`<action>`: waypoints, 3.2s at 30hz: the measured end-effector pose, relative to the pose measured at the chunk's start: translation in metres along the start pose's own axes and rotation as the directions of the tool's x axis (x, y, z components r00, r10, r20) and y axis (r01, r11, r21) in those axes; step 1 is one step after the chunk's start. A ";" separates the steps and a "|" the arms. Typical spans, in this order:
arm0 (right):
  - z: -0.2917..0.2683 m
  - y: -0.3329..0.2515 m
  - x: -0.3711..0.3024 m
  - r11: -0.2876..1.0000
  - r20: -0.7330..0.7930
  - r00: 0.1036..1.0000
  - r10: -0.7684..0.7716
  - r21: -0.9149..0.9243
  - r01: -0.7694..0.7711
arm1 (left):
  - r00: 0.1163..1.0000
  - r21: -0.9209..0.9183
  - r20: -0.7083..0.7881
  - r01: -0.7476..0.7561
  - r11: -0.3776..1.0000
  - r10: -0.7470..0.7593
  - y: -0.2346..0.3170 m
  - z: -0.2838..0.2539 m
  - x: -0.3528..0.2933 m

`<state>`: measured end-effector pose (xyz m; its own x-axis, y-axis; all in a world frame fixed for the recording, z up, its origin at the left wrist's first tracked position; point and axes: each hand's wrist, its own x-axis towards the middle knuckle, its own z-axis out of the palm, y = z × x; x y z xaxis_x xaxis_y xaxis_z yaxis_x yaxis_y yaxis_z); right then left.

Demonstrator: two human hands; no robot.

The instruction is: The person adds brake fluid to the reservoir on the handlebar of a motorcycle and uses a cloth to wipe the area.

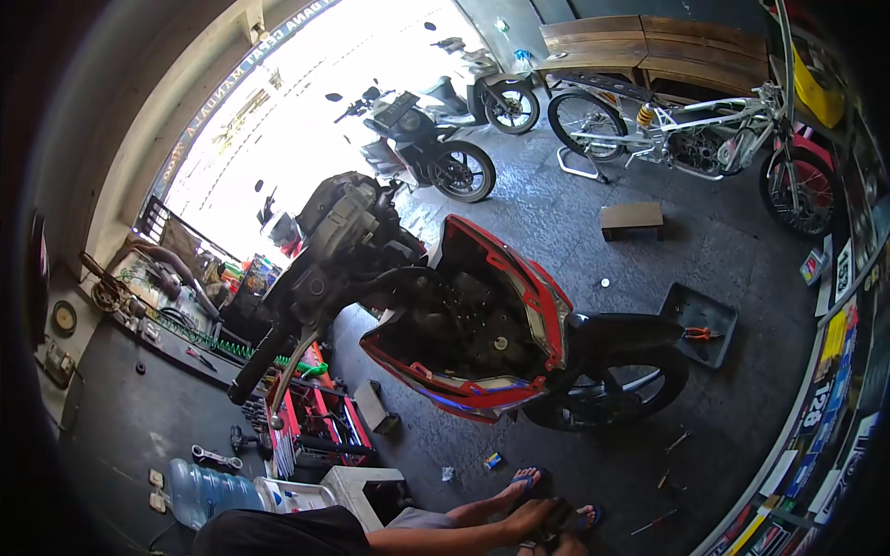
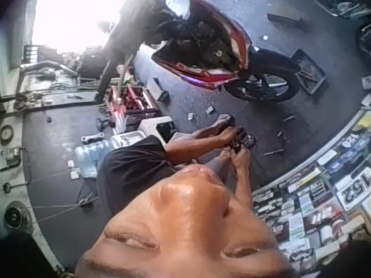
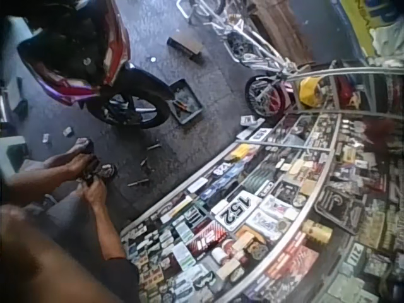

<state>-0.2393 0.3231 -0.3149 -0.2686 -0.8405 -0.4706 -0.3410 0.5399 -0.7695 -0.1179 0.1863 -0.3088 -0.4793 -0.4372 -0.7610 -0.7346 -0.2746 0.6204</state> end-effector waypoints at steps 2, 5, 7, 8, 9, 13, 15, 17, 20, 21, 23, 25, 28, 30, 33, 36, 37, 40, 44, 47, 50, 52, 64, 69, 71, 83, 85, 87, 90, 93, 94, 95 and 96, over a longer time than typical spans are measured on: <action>0.011 0.016 0.004 0.995 0.043 0.995 0.087 -0.048 -0.085 | 0.982 -0.069 0.127 -0.129 0.989 0.137 0.026 0.011 -0.010; -0.003 -0.008 0.012 0.981 -0.131 0.991 -0.029 0.185 0.053 | 0.970 -0.056 0.049 -0.236 0.970 0.239 0.050 0.012 -0.029; -0.011 -0.028 0.013 0.953 -0.077 0.996 0.034 0.302 -0.010 | 0.994 0.060 0.102 -0.052 0.997 0.045 0.049 0.006 -0.021; -0.016 -0.027 0.016 0.984 -0.031 0.999 0.021 0.176 -0.015 | 0.992 0.039 0.115 -0.060 0.997 0.055 0.051 0.003 -0.009; -0.016 -0.037 0.010 0.989 -0.191 0.981 -0.016 0.142 0.044 | 0.992 -0.016 0.108 -0.065 0.998 0.066 0.048 0.003 -0.011; -0.018 -0.047 -0.010 0.992 -0.291 0.955 0.050 0.125 -0.014 | 0.993 -0.131 -0.021 -0.119 0.984 0.117 0.038 0.018 -0.016; -0.004 -0.030 -0.020 0.994 -0.402 0.915 0.019 0.110 0.027 | 0.991 -0.122 -0.063 -0.122 0.985 0.115 0.036 0.027 -0.014; 0.019 -0.019 -0.031 0.982 -0.502 0.865 0.025 0.172 0.072 | 0.993 -0.099 -0.072 -0.098 0.990 0.091 0.031 0.031 -0.013; 0.039 -0.010 -0.052 0.925 -0.521 0.840 0.153 0.374 0.063 | 0.993 -0.119 -0.102 -0.071 0.990 0.059 0.024 0.038 -0.012; 0.050 -0.006 -0.061 0.818 -0.467 0.832 0.300 0.575 0.028 | 0.979 -0.195 -0.160 -0.158 0.968 0.128 0.022 0.042 -0.011; 0.066 -0.001 -0.069 0.536 -0.316 0.789 0.527 0.844 -0.019 | 0.956 -0.345 -0.232 -0.255 0.903 0.181 0.017 0.047 -0.010; 0.064 0.002 -0.073 0.292 -0.186 0.702 0.688 0.956 -0.032 | 0.958 -0.506 -0.246 -0.258 0.823 0.149 0.008 0.047 -0.009; 0.084 0.027 -0.068 0.189 -0.001 0.727 0.687 0.966 -0.177 | 0.996 -0.627 -0.048 -0.092 0.774 0.080 0.004 0.034 -0.017; 0.070 0.012 -0.051 0.149 0.143 0.786 0.601 0.946 -0.287 | 0.997 -0.632 0.024 -0.040 0.774 0.071 0.001 0.044 -0.026; 0.089 0.008 -0.028 -0.453 0.450 0.804 0.388 0.853 -0.259 | 0.987 -0.412 0.142 -0.012 0.911 0.077 -0.008 0.051 -0.040; 0.098 0.013 -0.010 -0.336 0.463 0.825 0.324 0.871 -0.357 | 0.943 -0.266 0.326 0.029 0.963 0.062 -0.007 0.036 -0.047; 0.101 0.017 0.002 -0.182 0.440 0.777 0.449 0.897 -0.403 | 0.927 -0.200 0.375 0.061 0.978 0.019 -0.004 0.035 -0.052; 0.113 0.072 0.052 0.205 0.194 0.648 0.737 0.849 -0.487 | 0.850 -0.005 0.526 0.047 0.999 -0.037 0.029 0.043 -0.077; 0.162 0.173 0.101 0.163 -0.072 0.445 0.893 0.972 -0.170 | 0.858 0.071 0.507 -0.129 0.989 0.076 0.026 0.055 -0.040; 0.161 0.262 0.110 0.284 -0.265 0.199 0.943 0.956 -0.072 | 0.940 0.344 0.339 -0.158 0.926 0.035 0.003 0.075 0.027; 0.140 0.327 0.106 0.240 -0.234 0.064 0.970 0.888 -0.391 | 0.983 0.380 -0.050 -0.147 0.913 0.179 -0.079 0.103 0.142; 0.113 0.332 0.107 -0.012 0.066 0.123 0.990 0.918 -0.397 | 0.948 0.476 -0.108 -0.216 0.853 0.300 -0.109 0.105 0.223; 0.147 0.366 0.107 0.728 -0.464 0.564 0.683 0.382 -0.568 | 0.954 0.696 -0.036 -0.189 0.693 0.296 -0.177 0.190 0.454; 0.154 0.332 0.185 0.205 -0.192 0.527 0.828 0.978 0.035 | 0.892 -0.363 0.407 0.356 0.861 -0.197 -0.192 0.196 0.358; 0.176 0.345 0.191 -0.194 0.078 0.596 0.799 0.972 0.133 | 0.936 -0.188 0.220 0.316 0.930 -0.274 -0.183 0.193 0.342; 0.146 0.285 0.199 0.116 -0.251 0.643 0.723 0.962 0.246 | 0.860 -0.588 0.398 0.506 0.631 -0.319 -0.177 0.159 0.350; 0.161 0.286 0.204 0.574 -0.441 0.628 0.641 0.819 -0.010 | 0.913 -0.395 0.166 0.409 0.823 -0.373 -0.203 0.159 0.359; 0.164 0.287 0.203 0.624 -0.385 0.593 0.707 0.735 -0.266 | 0.894 -0.202 -0.010 0.436 0.877 -0.447 -0.220 0.163 0.368; 0.164 0.287 0.215 0.652 -0.286 0.591 0.754 0.431 -0.624 | 0.942 -0.114 -0.194 0.255 0.960 -0.273 -0.239 0.162 0.374; 0.142 0.283 0.250 0.793 -0.331 0.749 0.573 -0.005 -0.609 | 0.910 0.359 -0.300 0.386 0.850 -0.287 -0.267 0.119 0.399; 0.135 0.296 0.259 0.858 -0.456 0.807 0.374 -0.161 -0.488 | 0.907 0.309 -0.331 0.364 0.879 -0.259 -0.271 0.111 0.399; 0.124 0.318 0.270 0.867 -0.543 0.827 0.145 -0.333 -0.371 | 0.905 0.257 -0.358 0.332 0.908 -0.230 -0.270 0.107 0.397; 0.103 0.353 0.287 0.932 -0.584 0.775 0.240 -0.085 -0.353 | 0.911 0.267 -0.343 0.329 0.906 -0.230 -0.262 0.105 0.396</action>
<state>-0.3437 0.2677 -0.7665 -0.8165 -0.4948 -0.2974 -0.2998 0.8037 -0.5140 -0.1658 0.1745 -0.7927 -0.1031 -0.6290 -0.7705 -0.9515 -0.1635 0.2608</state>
